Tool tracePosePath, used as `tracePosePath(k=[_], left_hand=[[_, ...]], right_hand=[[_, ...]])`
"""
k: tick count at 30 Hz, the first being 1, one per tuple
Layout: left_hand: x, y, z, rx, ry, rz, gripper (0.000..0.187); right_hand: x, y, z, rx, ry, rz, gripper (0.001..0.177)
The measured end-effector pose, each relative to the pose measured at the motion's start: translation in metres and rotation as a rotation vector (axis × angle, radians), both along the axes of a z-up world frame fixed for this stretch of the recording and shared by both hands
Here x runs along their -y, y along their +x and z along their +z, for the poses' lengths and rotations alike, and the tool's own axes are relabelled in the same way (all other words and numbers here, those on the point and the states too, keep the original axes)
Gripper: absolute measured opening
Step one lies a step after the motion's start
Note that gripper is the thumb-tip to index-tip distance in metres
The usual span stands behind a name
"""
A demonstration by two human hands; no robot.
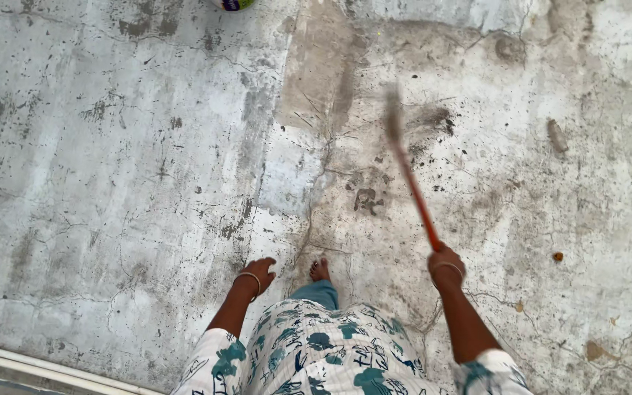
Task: The person sweeps debris across a concrete rooftop using a long-handled broom, moving around the space to collect dirt and small items.
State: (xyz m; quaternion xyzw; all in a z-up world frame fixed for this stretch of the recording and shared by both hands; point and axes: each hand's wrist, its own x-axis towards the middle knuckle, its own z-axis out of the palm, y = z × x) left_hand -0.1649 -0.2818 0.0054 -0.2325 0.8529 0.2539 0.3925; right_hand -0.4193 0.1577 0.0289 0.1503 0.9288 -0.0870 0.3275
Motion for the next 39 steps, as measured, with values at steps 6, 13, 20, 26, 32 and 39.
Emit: tracePosePath(k=[6, 13, 20, 26, 32, 39], left_hand=[[0.023, 0.037, -0.013, 0.154, 0.015, 0.04, 0.047], [0.048, 0.006, -0.011, 0.159, -0.053, 0.014, 0.046], [0.04, -0.043, -0.007, 0.029, -0.066, -0.029, 0.046], [0.046, -0.081, -0.003, 0.217, 0.019, -0.042, 0.055], [0.066, -0.205, -0.005, 0.15, -0.029, -0.079, 0.052], [-0.004, -0.351, 0.037, -0.062, 0.106, -0.037, 0.047]], right_hand=[[0.03, 0.032, 0.054, 0.123, 0.016, 0.0, 0.06], [0.097, -0.022, 0.022, 0.095, 0.126, 0.506, 0.05], [0.027, -0.085, -0.013, 0.014, 0.102, 0.068, 0.043], [0.054, -0.109, 0.028, 0.072, 0.041, 0.078, 0.056], [0.114, -0.185, 0.033, 0.022, 0.041, 0.584, 0.065], [0.079, -0.245, 0.019, 0.263, 0.067, 0.127, 0.039]])
